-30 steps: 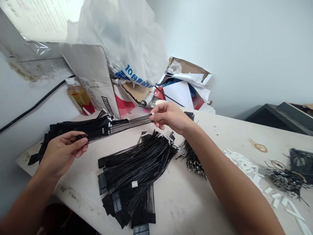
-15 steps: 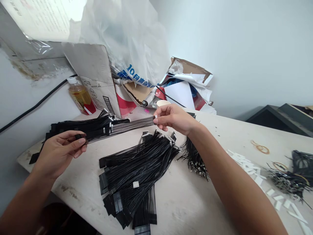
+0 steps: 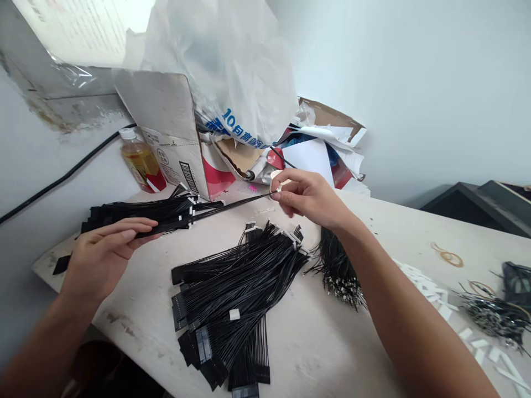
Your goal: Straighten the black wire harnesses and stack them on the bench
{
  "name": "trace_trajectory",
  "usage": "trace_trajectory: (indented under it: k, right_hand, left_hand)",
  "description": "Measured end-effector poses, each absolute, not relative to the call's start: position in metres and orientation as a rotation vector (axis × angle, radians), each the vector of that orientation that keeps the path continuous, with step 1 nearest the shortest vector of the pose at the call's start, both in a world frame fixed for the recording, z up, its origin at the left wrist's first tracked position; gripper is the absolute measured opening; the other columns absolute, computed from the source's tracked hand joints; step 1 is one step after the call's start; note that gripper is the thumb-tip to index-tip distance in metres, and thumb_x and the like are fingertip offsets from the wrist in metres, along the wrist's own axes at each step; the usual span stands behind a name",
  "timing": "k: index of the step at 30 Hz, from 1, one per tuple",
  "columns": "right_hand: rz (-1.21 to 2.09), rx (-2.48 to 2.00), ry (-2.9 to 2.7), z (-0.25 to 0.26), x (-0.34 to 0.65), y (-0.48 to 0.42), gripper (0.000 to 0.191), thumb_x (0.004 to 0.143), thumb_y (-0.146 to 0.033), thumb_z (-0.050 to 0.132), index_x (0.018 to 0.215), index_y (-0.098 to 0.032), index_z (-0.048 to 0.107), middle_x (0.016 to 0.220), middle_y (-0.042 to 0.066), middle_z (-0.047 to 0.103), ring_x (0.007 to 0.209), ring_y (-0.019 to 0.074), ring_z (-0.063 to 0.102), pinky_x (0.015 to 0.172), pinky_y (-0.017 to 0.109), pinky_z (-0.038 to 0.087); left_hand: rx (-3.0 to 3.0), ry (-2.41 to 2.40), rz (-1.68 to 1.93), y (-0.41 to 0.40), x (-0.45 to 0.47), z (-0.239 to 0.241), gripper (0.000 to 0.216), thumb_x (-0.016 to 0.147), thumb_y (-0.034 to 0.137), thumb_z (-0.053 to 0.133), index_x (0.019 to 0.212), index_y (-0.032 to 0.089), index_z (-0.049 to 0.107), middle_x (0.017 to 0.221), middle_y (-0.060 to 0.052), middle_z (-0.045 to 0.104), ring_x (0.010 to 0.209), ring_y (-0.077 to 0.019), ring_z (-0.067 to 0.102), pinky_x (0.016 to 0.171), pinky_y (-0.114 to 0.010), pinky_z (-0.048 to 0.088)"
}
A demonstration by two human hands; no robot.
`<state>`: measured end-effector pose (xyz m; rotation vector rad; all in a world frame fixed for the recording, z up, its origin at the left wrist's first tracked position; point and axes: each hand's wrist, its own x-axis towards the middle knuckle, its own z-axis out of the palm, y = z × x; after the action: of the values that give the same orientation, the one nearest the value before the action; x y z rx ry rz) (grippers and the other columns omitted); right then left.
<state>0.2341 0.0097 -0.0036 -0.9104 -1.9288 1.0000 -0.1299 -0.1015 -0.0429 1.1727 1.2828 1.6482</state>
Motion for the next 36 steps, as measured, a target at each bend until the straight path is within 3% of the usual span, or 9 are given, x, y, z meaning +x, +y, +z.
trace_trajectory:
  k: [4,7,10,14,18,22,36]
  right_hand:
    - [1.096,-0.815,-1.875,-0.008,0.229,0.008,0.020,0.084,-0.032,0.079,0.090,-0.019,0.065,0.071,0.004,0.073,0.050,0.0118,0.059,0.049,0.030,0.047]
    - [1.089,-0.827,-1.799,-0.013,0.222,0.007,0.019,0.084,-0.032,0.078,0.084,-0.019,0.064,0.067,0.004,0.071,0.050,0.0122,0.060,0.047,0.029,0.046]
    - [1.028,-0.886,-1.745,-0.014,0.215,0.006,0.020,0.083,-0.030,0.080,0.086,-0.020,0.063,0.061,0.001,0.066,0.049,0.0110,0.056,0.043,0.026,0.040]
    - [1.038,-0.935,-1.760,-0.013,0.214,0.004,0.034,0.084,-0.026,0.079,0.115,-0.022,0.066,0.061,-0.001,0.065,0.049,0.0119,0.055,0.043,0.027,0.039]
    - [1.020,-0.981,-1.740,-0.013,0.214,0.006,0.014,0.085,-0.026,0.076,0.097,-0.018,0.072,0.061,0.002,0.067,0.050,0.0117,0.056,0.045,0.028,0.042]
    - [1.044,-0.969,-1.700,-0.017,0.216,0.012,0.010,0.082,-0.022,0.077,0.089,-0.017,0.071,0.069,0.005,0.072,0.058,0.0130,0.063,0.053,0.028,0.051]
    - [1.487,-0.840,-1.680,-0.019,0.237,0.022,0.029,0.074,-0.031,0.090,0.092,-0.012,0.076,0.062,0.007,0.072,0.051,0.0135,0.064,0.045,0.025,0.049]
  left_hand:
    - [1.204,1.417,1.686,-0.100,-0.132,-0.048,0.009,0.070,0.027,0.088,0.077,0.023,0.084,0.095,-0.005,0.080,0.094,-0.0206,0.071,0.082,-0.027,0.059]
    - [1.190,1.447,1.619,-0.101,-0.134,-0.050,0.033,0.065,0.026,0.094,0.096,0.024,0.084,0.100,-0.004,0.081,0.092,-0.0198,0.072,0.081,-0.026,0.058]
    - [1.164,1.456,1.540,-0.102,-0.135,-0.049,0.041,0.065,0.028,0.094,0.104,0.022,0.083,0.106,-0.006,0.082,0.094,-0.0192,0.073,0.080,-0.023,0.058]
    - [1.121,1.479,1.520,-0.102,-0.134,-0.049,0.035,0.064,0.030,0.095,0.094,0.018,0.084,0.095,-0.009,0.083,0.087,-0.0199,0.076,0.075,-0.023,0.061]
    - [1.057,1.457,1.510,-0.101,-0.128,-0.049,0.033,0.058,0.030,0.097,0.083,0.017,0.080,0.071,-0.006,0.078,0.065,-0.0229,0.077,0.060,-0.029,0.064]
    - [1.034,1.461,1.490,-0.102,-0.121,-0.045,0.031,0.056,0.028,0.096,0.080,0.016,0.080,0.067,-0.006,0.077,0.060,-0.0240,0.076,0.058,-0.031,0.065]
    - [0.974,1.394,1.471,-0.103,-0.137,-0.037,0.025,0.059,0.015,0.093,0.081,0.014,0.081,0.070,-0.008,0.079,0.058,-0.0221,0.074,0.053,-0.028,0.061]
